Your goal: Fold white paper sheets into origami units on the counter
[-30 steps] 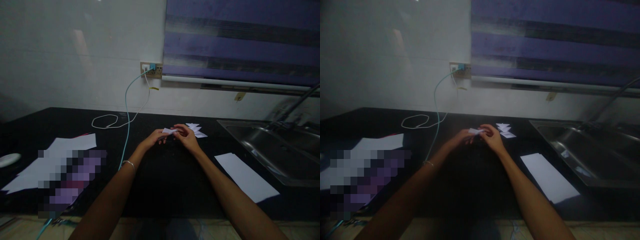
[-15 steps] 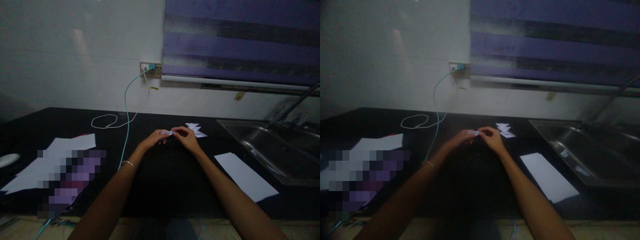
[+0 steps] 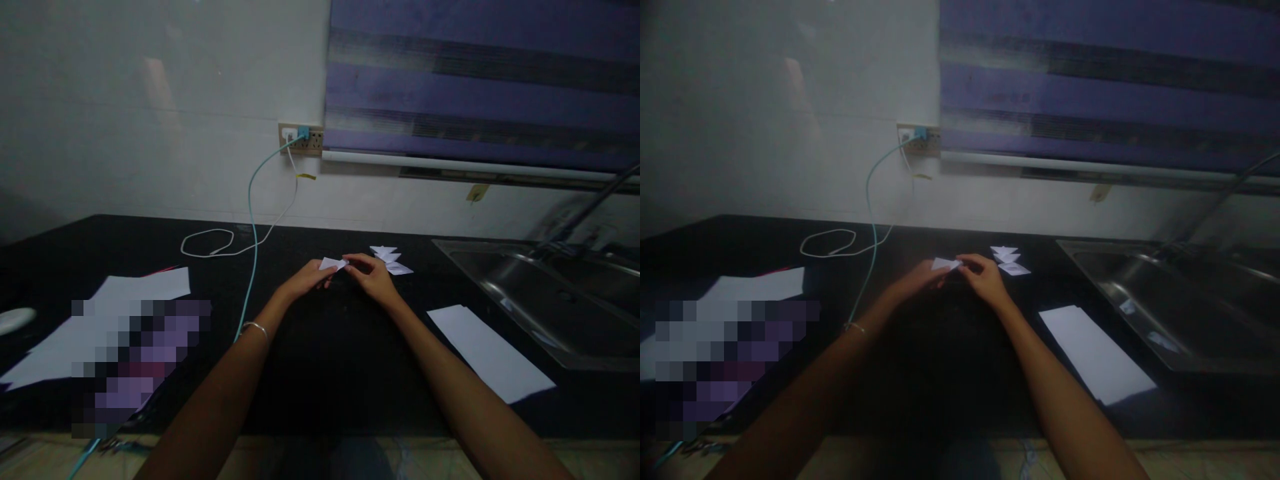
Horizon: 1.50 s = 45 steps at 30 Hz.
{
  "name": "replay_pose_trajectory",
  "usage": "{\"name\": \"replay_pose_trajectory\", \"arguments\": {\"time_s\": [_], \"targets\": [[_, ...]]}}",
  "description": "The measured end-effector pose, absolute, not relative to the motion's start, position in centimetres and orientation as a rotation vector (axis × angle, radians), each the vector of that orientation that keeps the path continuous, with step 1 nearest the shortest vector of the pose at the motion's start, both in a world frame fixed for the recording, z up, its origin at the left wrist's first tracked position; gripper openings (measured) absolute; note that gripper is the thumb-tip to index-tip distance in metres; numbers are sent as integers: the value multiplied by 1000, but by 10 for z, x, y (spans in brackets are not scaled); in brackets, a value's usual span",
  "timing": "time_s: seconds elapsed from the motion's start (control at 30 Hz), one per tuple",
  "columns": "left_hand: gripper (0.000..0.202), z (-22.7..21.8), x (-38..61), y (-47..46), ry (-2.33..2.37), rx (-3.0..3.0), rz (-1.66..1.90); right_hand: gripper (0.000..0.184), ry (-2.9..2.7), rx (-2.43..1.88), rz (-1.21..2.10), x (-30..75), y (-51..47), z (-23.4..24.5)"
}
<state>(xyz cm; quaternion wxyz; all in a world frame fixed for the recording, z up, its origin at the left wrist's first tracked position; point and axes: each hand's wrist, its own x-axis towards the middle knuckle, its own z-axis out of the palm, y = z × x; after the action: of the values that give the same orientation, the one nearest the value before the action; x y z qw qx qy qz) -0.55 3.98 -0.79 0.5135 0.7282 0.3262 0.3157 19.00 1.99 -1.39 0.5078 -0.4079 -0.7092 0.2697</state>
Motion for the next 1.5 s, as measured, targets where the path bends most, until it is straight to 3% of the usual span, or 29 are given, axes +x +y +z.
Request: {"name": "replay_pose_trajectory", "arguments": {"time_s": [0.13, 0.47, 0.8, 1.37, 1.5], "targets": [[37, -8, -5, 41, 793, 1725, 764, 27, -1653, -996, 620, 190, 20, -13], [69, -10, 3, 47, 755, 1345, 725, 22, -1667, -984, 628, 189, 20, -13], [20, -9, -11, 44, 546, 1498, 727, 20, -1771, -948, 621, 191, 18, -9], [20, -12, -7, 49, 758, 1556, 687, 16, -1924, -874, 653, 192, 18, -11], [34, -11, -8, 49, 735, 1622, 656, 15, -1959, -858, 648, 194, 21, -14]]}}
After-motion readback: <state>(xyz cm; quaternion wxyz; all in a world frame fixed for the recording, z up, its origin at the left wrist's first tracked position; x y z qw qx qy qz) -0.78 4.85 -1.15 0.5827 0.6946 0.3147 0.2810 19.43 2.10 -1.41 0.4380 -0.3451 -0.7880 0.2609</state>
